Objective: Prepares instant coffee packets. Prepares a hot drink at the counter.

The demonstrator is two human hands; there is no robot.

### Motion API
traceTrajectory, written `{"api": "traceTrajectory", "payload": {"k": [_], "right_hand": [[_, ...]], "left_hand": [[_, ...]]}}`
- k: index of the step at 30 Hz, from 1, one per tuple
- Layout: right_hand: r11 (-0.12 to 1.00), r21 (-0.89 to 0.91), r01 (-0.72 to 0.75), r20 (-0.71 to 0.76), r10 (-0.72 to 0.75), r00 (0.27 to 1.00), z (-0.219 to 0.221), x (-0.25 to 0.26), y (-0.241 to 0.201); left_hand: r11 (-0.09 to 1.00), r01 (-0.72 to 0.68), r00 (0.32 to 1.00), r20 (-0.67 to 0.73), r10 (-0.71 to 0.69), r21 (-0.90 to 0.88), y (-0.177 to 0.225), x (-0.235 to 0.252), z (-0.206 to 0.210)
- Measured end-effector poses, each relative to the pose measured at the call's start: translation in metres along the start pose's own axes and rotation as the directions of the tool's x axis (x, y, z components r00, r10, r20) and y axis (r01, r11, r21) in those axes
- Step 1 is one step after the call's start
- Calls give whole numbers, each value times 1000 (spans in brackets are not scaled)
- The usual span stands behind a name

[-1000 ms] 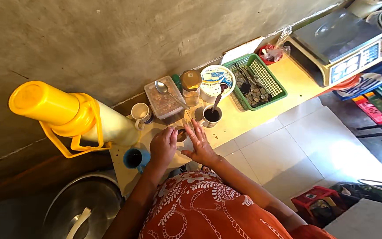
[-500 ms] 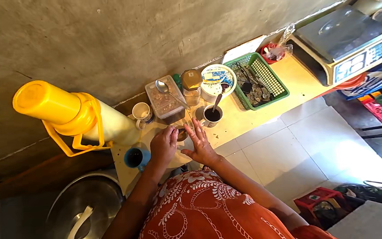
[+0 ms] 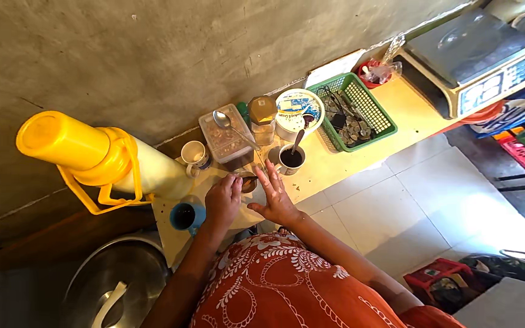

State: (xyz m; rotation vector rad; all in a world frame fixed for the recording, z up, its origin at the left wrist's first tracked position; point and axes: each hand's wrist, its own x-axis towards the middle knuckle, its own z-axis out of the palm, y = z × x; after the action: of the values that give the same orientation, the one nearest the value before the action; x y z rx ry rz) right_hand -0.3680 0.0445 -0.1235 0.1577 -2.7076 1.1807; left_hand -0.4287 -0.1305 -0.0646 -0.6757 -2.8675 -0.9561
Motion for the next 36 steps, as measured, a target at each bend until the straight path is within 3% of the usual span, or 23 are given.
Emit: {"api": "traceTrajectory", "payload": {"k": [3,6,9,13,16,19,23,26,30,36], "right_hand": [[999,-4,-34,137,34,990,-4,3,-4],[1000,10,22,-15,-22,1000,0,3,-1],[1000,-10,-18,152,19,988,-5,6,-6],[998,-10,65,-26,-66,997,1,6,2],[999,4,46,124,-46,991,-4,8,0],[992,-1,123,-45,-123,991,1,8,4],[994,10,106,95,-107,990,-1,9,2],[990,22,142,-56,-141,988,0,10,6],[992,28,124,39,-125,991,-4,12,8],[986,1,164,-169,-162,972,-9,22,8]], "left_hand": [[1000,-10,1000,-20,10,-6,-1,0,1],[1000,-15,1000,-26,15,-15,0,1,1],[1000,-11,1000,-22,11,-19,0,2,1],[1000,-13,999,-33,12,-22,0,4,2],[1000,-18,999,-44,17,-18,0,5,3],[999,-28,998,-56,26,-28,-1,6,4],[998,-59,994,-91,57,-19,-2,6,5],[997,-73,992,-102,69,-30,-1,7,7],[996,-86,990,-113,81,-38,-3,7,8],[993,-118,990,-81,117,-12,-5,6,7]]}}
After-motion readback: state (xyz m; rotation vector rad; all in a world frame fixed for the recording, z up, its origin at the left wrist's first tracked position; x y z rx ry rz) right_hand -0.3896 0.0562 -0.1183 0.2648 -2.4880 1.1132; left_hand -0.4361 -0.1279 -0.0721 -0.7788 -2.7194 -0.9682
